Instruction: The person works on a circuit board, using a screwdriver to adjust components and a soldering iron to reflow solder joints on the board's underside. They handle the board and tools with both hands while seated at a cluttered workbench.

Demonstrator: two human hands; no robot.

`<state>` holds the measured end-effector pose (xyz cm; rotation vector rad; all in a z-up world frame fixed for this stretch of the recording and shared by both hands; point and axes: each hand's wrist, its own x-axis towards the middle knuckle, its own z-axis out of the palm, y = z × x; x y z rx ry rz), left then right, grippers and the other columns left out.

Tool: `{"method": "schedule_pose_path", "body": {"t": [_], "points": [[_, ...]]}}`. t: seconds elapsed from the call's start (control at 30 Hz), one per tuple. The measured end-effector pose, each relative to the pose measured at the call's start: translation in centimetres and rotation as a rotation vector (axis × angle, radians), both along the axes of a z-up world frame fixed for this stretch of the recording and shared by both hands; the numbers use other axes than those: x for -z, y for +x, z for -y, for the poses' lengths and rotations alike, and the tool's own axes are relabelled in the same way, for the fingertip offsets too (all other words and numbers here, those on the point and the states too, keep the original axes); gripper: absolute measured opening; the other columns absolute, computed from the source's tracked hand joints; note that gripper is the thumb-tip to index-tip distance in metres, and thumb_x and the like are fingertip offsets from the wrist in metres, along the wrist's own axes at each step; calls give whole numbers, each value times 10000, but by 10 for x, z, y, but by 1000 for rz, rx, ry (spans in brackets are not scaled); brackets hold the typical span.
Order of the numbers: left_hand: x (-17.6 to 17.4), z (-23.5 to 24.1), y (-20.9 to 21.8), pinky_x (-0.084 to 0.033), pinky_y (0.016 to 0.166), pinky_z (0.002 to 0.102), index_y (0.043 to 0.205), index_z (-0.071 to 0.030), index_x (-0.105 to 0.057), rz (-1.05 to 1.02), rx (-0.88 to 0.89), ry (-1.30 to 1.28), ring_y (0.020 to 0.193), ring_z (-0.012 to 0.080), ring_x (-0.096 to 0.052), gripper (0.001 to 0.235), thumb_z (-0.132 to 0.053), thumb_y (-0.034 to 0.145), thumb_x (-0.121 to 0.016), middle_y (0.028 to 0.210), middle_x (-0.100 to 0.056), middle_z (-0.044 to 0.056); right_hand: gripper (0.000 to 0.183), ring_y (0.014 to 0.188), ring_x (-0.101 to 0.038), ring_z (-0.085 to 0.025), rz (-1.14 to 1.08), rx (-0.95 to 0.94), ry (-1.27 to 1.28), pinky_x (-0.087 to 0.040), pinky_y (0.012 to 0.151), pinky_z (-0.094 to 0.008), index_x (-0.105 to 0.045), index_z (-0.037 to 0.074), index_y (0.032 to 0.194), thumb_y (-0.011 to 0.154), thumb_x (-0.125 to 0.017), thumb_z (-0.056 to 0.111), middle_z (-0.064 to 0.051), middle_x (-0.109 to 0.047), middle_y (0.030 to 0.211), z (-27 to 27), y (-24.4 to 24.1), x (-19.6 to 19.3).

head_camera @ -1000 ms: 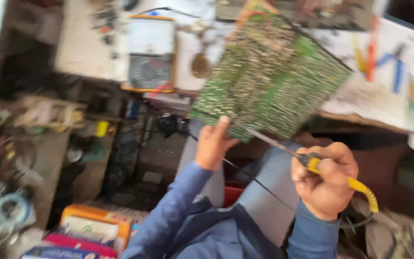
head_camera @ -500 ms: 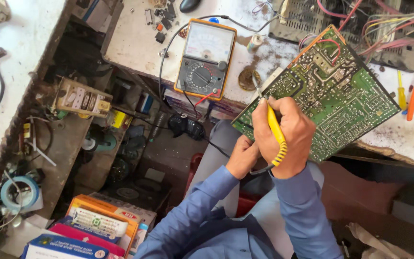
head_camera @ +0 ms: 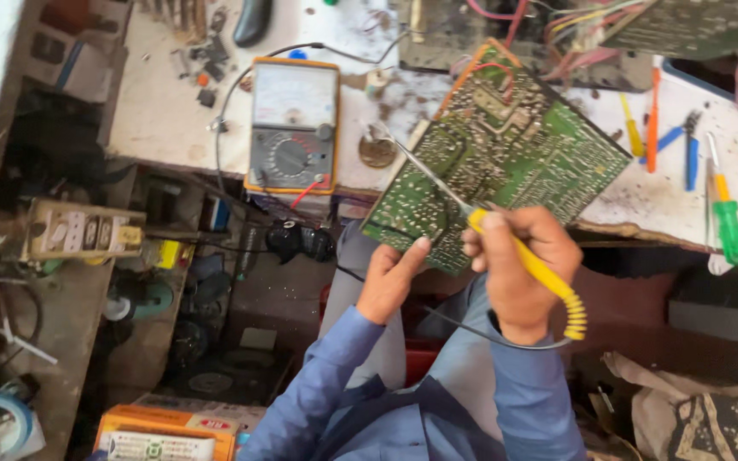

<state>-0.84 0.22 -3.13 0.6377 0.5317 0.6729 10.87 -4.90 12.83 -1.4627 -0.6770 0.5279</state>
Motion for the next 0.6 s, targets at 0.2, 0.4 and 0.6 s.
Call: {"method": "schedule_pose_path", "body": {"t": [0.2, 0.4, 0.6], "points": [[-10, -4, -21, -573, 984, 387, 1263, -50, -624, -105, -13, 33, 1133, 168, -673, 281, -203, 1031, -586, 1222, -701, 52, 142, 638, -618, -194, -309, 211, 333, -449, 521, -270, -580, 19, 955, 1030, -649, 118, -118, -635, 830, 53, 61, 27], [-27, -2, -33, -586, 926, 368, 1209, -12, -649, -217, -26, 40, 1077, 180, -704, 277, -210, 1020, -603, 1168, -718, 72, 172, 623, -621, -210, -180, 270, 423, -435, 514, -267, -546, 24, 995, 1080, -662, 117, -143, -644, 825, 73, 83, 47], [-75, -8, -96, -561, 679, 267, 1117, 15, -685, -670, -512, 415, 757, 150, -690, 222, -190, 1053, -627, 956, -717, 131, 171, 633, -627, -204, -19, 283, 407, -470, 536, -265, -554, 8, 1007, 1094, -666, 105, -162, -654, 829, 78, 86, 51]]}}
